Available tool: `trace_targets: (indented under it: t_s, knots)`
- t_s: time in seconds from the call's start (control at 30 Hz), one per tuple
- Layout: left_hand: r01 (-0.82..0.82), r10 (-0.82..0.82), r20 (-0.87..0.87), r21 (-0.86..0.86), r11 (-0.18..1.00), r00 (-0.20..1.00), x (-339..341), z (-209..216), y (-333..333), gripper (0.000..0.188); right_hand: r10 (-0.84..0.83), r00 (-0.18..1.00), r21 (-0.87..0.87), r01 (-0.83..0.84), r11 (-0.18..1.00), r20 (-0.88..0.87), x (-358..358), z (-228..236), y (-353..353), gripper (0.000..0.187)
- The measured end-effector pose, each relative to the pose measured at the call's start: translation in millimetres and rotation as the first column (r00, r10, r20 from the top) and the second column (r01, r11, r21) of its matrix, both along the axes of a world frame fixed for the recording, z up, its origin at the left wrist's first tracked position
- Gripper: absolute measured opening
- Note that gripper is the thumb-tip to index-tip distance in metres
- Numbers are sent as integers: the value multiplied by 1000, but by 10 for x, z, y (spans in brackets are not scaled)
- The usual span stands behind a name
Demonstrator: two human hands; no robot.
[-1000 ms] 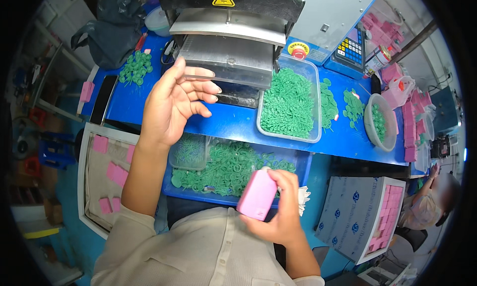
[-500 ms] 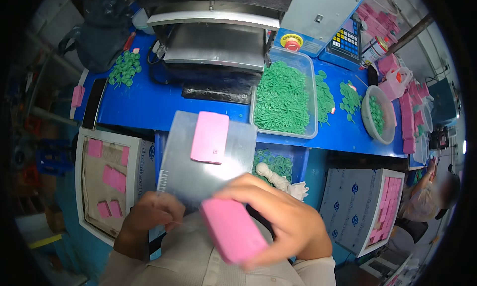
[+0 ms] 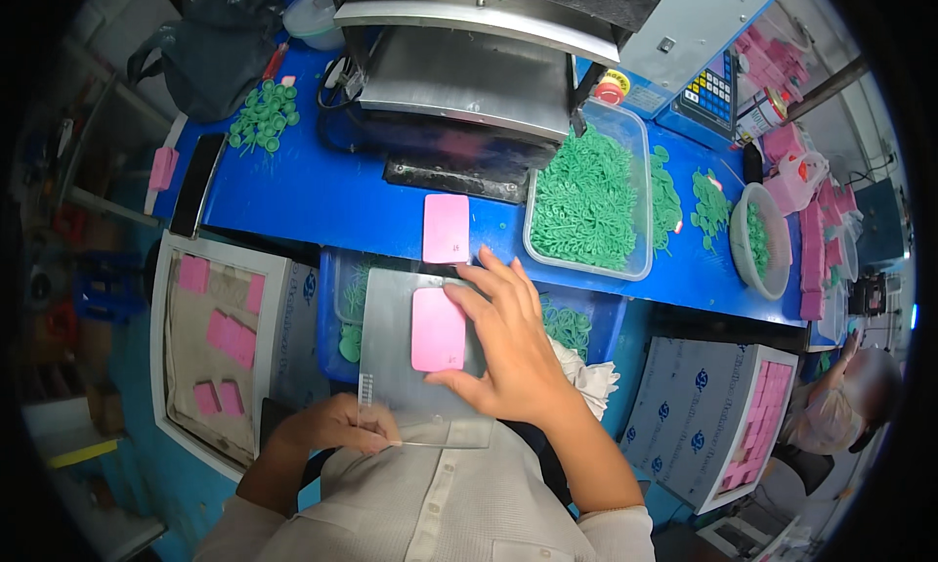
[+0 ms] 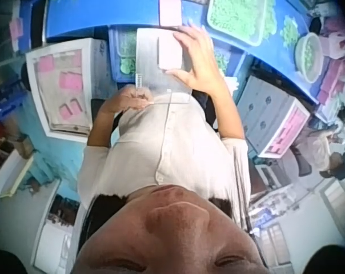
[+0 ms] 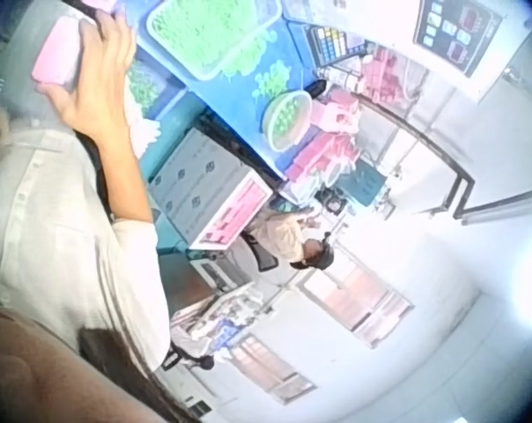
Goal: The recorder is placing small wax chips into molds, heating them with a press machine, and organizing the finished pieces.
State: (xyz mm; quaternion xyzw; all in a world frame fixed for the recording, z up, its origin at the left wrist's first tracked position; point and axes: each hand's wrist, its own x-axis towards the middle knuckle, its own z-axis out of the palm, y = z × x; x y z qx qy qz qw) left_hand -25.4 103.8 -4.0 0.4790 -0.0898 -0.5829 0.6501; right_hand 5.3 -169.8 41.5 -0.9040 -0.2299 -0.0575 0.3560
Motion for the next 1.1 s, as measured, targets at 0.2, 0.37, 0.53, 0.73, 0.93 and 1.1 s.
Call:
trace_targets:
  t_s: [0.2,0.37,0.53,0.73,0.93,1.1]
  knots:
    - [129,-119,398,0,992,910,-73,-10,-29,22,12,993,106,-25,994,117,-220,151,-9,73]
    - [118,-113,557,28,993,822,-94,55,-72,28,-57,956,146,15,989,289,-333,249,-7,68]
    - [107,-93,572,9,994,815,-111,101,-107,25,-86,948,163,37,986,307,-331,267,-25,68]
    - [124,-110,301,-28,992,947,4,368,-129,21,-36,994,117,24,993,108,-146,355,-110,96]
    - [8,62,320,-211,978,946,298,814,-158,22,-102,962,117,74,990,254,-272,665,-257,95]
    - [-73,162,268,-312,947,950,551,1092,-234,21,22,956,-38,-11,999,293,-425,785,-271,80]
